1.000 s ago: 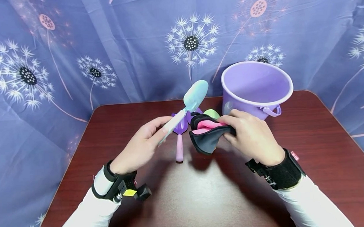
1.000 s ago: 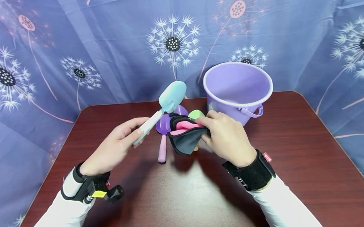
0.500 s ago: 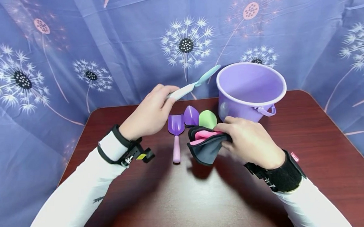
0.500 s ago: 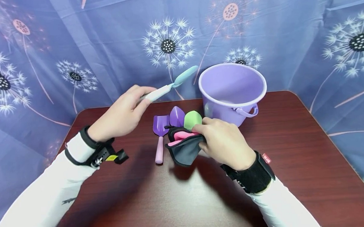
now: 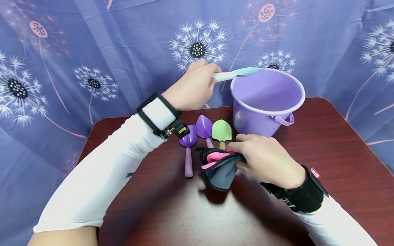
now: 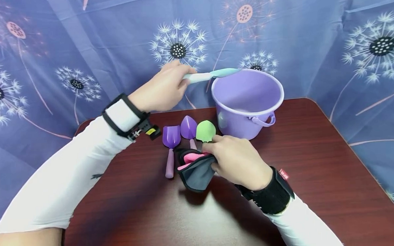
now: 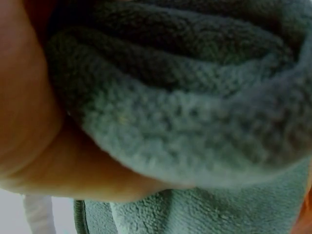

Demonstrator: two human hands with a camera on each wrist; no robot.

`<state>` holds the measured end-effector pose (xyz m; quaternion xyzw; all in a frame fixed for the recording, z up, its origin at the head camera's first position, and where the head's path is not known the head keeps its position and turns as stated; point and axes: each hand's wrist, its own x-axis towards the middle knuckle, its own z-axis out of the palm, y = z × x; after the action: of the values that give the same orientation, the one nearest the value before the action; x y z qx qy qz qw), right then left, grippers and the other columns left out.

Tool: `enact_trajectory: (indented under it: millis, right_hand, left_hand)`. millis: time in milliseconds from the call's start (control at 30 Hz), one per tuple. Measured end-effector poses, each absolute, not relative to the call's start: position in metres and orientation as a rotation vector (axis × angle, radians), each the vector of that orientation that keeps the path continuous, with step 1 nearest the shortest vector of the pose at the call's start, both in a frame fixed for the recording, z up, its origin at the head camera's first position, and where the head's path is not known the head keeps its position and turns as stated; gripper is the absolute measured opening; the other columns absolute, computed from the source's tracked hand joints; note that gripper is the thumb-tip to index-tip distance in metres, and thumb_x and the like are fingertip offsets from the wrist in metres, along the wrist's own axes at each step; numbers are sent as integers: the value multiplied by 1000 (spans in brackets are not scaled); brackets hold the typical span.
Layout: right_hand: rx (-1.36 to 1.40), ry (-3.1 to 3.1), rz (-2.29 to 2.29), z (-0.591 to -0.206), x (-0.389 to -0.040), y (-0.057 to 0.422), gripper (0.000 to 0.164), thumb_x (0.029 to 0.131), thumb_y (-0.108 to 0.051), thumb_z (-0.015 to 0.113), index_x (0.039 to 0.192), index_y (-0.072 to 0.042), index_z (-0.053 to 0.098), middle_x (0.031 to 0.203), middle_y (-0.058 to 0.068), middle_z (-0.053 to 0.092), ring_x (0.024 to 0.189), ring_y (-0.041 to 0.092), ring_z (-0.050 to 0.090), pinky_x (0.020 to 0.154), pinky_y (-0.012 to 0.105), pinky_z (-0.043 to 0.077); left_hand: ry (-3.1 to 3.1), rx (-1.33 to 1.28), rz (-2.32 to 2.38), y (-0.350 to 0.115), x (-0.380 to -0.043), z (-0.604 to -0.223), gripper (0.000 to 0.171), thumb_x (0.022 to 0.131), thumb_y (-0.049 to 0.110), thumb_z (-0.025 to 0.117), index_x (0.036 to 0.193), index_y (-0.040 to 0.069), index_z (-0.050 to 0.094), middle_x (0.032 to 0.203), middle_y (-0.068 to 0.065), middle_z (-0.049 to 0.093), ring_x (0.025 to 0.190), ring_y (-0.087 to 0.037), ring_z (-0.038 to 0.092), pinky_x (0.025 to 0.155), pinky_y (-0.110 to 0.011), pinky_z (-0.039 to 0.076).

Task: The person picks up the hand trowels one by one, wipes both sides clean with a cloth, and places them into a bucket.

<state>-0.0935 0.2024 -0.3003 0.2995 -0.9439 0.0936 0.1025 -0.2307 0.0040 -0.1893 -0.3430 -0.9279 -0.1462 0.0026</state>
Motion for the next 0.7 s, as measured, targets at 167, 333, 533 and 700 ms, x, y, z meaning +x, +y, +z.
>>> enact_trajectory:
  millis: [167,333,533,700]
  right_hand:
    - [914,-2788,270,-301,-92,200,40,73,-9,89,105,-28,75,89,-10,59,77,20,65,55,44,52]
    - [945,-2778,255,-303,-91,198,40,73,-11,90,107,-27,74,93,-8,62,79,21,67,57,46,54]
    - [972,-2777,228,-306,-91,195,35,74,-14,90,105,-25,76,95,-7,65,81,18,68,60,43,55]
    - [980,-2792,221,-309,-91,194,30,76,-17,92,100,-26,76,90,-8,64,80,15,67,62,40,55]
  left_hand:
    - [-2920,-1145,-244,34,-245,-183,32,112,13,43,139,6,59,125,-9,61,118,-27,48,107,-36,33]
    - [-2932,-1196,-85,61,-257,-185,31,113,14,40,135,5,59,129,-10,61,122,-28,49,108,-35,34]
    - [-2908,-1202,28,85,-263,-202,30,110,12,41,133,3,59,127,-14,58,118,-30,47,104,-39,41]
    - [-2888,-1163,94,97,-264,-219,24,108,15,48,125,9,65,127,-11,59,116,-29,48,101,-42,44]
